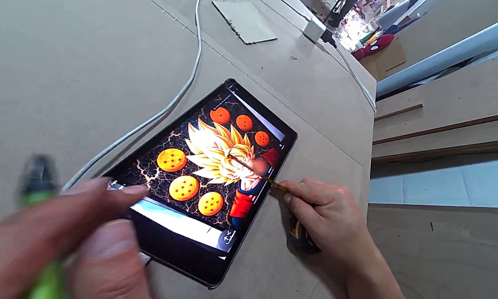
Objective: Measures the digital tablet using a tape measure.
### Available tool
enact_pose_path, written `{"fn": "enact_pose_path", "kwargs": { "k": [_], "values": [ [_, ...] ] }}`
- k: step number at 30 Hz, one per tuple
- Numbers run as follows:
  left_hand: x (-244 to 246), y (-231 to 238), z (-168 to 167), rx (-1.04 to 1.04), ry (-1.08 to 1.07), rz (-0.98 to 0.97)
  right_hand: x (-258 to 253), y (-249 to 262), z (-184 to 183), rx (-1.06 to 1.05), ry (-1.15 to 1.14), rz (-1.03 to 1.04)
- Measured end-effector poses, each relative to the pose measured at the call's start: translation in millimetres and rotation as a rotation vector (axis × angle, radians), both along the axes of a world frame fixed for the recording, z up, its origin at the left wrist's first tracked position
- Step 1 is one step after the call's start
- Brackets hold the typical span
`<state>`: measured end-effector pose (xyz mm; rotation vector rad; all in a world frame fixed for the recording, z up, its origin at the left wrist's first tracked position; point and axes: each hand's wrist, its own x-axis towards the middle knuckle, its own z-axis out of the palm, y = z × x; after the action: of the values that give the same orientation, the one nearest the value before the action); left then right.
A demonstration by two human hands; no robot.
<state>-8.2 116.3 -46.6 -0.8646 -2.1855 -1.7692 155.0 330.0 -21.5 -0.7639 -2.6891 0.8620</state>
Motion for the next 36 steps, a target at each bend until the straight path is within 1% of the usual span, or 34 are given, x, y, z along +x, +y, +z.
{"fn": "enact_pose_path", "kwargs": {
  "k": [2, 4, 7, 10, 12, 14, 16, 22, 36],
  "values": [
    [0.9, 2.9, 1.0, 0.123, -0.083, 0.063, 0.2, -0.9, 0.4, 0.014, -0.005, -0.005],
    [1.2, 5.5, 3.1, 0.135, -0.121, 0.119, -0.2, -1.2, 0.4, 0.014, -0.007, -0.003],
    [1.0, 7.4, 4.8, 0.134, -0.140, 0.147, -0.4, -0.9, 0.3, 0.016, -0.007, 0.002],
    [-0.6, 4.0, 3.5, 0.088, -0.114, 0.102, -0.5, -0.8, -0.1, 0.002, 0.007, 0.000],
    [-1.5, 0.5, 1.0, -0.026, -0.036, 0.035, -0.4, -0.5, -0.3, -0.005, 0.018, 0.004],
    [-1.5, 2.8, -0.9, -0.112, 0.046, 0.015, -0.3, 0.1, -0.6, -0.007, 0.019, 0.005],
    [-1.5, 4.6, -1.9, -0.105, 0.055, 0.013, -0.1, 0.3, -0.7, -0.001, 0.015, 0.002],
    [-1.2, 6.3, 0.4, 0.012, -0.039, 0.029, -0.4, -0.8, -0.3, -0.017, 0.018, -0.003],
    [-1.4, 5.6, 2.3, -0.010, -0.073, 0.050, -0.8, -0.4, -0.5, -0.006, 0.008, 0.002]
  ]
}}
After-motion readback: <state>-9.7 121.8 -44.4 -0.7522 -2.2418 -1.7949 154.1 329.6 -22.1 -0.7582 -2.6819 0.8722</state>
